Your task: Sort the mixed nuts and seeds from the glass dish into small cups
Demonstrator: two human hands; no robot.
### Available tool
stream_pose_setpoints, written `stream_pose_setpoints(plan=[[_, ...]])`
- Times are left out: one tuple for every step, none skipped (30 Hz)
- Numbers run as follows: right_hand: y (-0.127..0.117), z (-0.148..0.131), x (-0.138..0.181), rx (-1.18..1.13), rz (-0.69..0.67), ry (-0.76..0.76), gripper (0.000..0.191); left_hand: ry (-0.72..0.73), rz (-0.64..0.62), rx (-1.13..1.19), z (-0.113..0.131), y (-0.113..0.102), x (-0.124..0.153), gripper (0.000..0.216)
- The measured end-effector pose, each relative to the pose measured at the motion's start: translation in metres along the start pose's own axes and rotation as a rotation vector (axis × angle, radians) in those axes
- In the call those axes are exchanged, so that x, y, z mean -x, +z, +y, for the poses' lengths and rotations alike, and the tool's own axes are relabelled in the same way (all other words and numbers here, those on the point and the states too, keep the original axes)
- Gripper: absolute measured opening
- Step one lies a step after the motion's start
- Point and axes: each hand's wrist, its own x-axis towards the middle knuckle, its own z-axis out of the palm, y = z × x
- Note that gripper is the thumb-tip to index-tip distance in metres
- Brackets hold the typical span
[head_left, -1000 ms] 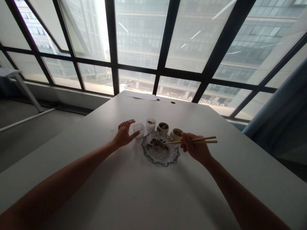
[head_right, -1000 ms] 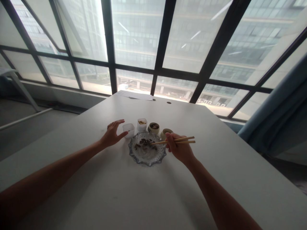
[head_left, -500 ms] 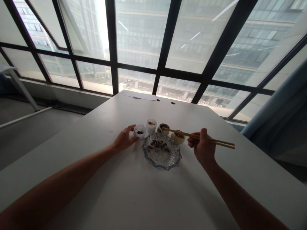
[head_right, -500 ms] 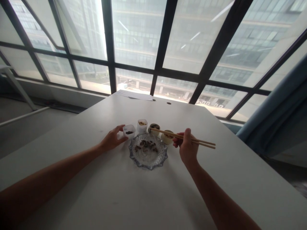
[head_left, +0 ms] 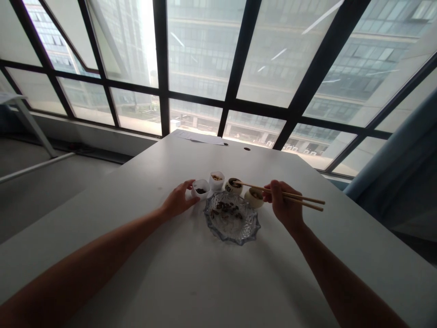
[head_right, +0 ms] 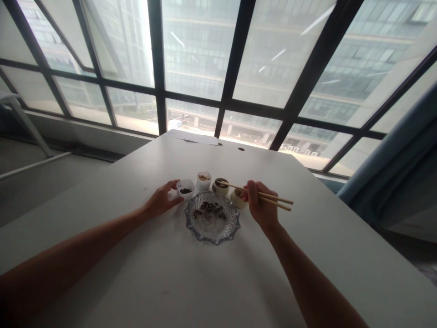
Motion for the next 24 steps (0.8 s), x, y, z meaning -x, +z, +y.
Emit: stream_pose_setpoints(plan=[[-0.005,-0.003,0.000,-0.008,-0.049,0.017,0.050,0.000,0.003,0.001,-0.001,0.001,0.000,0.065],[-0.010,-0.007,0.000,-0.009,-0.127,0.031,0.051,-0.002,0.005,0.003,-0.001,0.001,0.000,0.065],[-0.014,-0.010,0.000,-0.002,-0.215,0.035,0.051,-0.007,0.005,0.006,-0.002,0.002,0.000,0.065],[-0.018,-0.012,0.001,0.010,-0.306,0.028,0.050,-0.014,0.003,0.007,-0.002,0.002,0.000,0.065],[-0.021,-0.014,0.001,0.026,-0.390,0.011,0.049,-0.022,0.000,0.007,-0.002,0.002,0.000,0.066],[-0.023,-0.016,0.001,0.043,-0.453,-0.018,0.048,-0.029,-0.005,0.005,-0.002,0.002,0.000,0.066],[-0.023,-0.018,0.002,0.060,-0.497,-0.056,0.047,-0.034,-0.009,0.002,-0.002,0.001,0.000,0.067],[-0.023,-0.019,0.003,0.075,-0.525,-0.098,0.047,-0.036,-0.012,0.000,-0.002,0.001,0.000,0.067],[-0.022,-0.021,0.003,0.086,-0.545,-0.138,0.046,-0.035,-0.012,0.001,-0.001,0.000,0.000,0.067],[-0.020,-0.021,0.004,0.095,-0.555,-0.173,0.045,-0.033,-0.012,0.004,-0.001,0.000,0.000,0.066],[-0.019,-0.022,0.005,0.101,-0.561,-0.200,0.044,-0.032,-0.012,0.007,-0.001,0.000,0.000,0.066],[-0.017,-0.022,0.006,0.101,-0.571,-0.219,0.042,-0.035,-0.012,0.010,0.000,0.000,0.000,0.066],[-0.016,-0.022,0.007,0.097,-0.584,-0.231,0.040,-0.039,-0.014,0.012,0.000,-0.001,0.000,0.066],[-0.015,-0.021,0.008,0.093,-0.598,-0.240,0.039,-0.044,-0.017,0.013,0.000,-0.001,0.000,0.067],[-0.014,-0.020,0.009,0.090,-0.609,-0.249,0.037,-0.048,-0.020,0.014,0.000,-0.001,-0.001,0.068],[-0.014,-0.019,0.010,0.089,-0.615,-0.257,0.036,-0.050,-0.021,0.016,0.000,0.000,-0.001,0.068],[-0.013,-0.019,0.010,0.089,-0.620,-0.263,0.036,-0.048,-0.021,0.019,0.000,0.000,-0.001,0.068],[-0.013,-0.018,0.011,0.092,-0.621,-0.264,0.036,-0.044,-0.019,0.022,0.000,0.000,-0.001,0.067],[-0.013,-0.018,0.011,0.094,-0.620,-0.262,0.036,-0.039,-0.016,0.025,0.000,0.000,-0.001,0.067],[-0.013,-0.017,0.012,0.095,-0.618,-0.256,0.037,-0.035,-0.015,0.027,0.000,0.000,-0.001,0.067],[-0.013,-0.018,0.012,0.093,-0.615,-0.247,0.037,-0.033,-0.015,0.028,-0.001,0.000,-0.001,0.067],[-0.014,-0.018,0.012,0.090,-0.614,-0.234,0.038,-0.033,-0.017,0.029,-0.001,0.000,-0.001,0.067],[-0.014,-0.019,0.012,0.083,-0.609,-0.216,0.039,-0.035,-0.021,0.029,-0.001,0.000,-0.001,0.067],[-0.014,-0.019,0.012,0.068,-0.602,-0.190,0.041,-0.038,-0.024,0.029,-0.001,0.000,-0.001,0.068]])
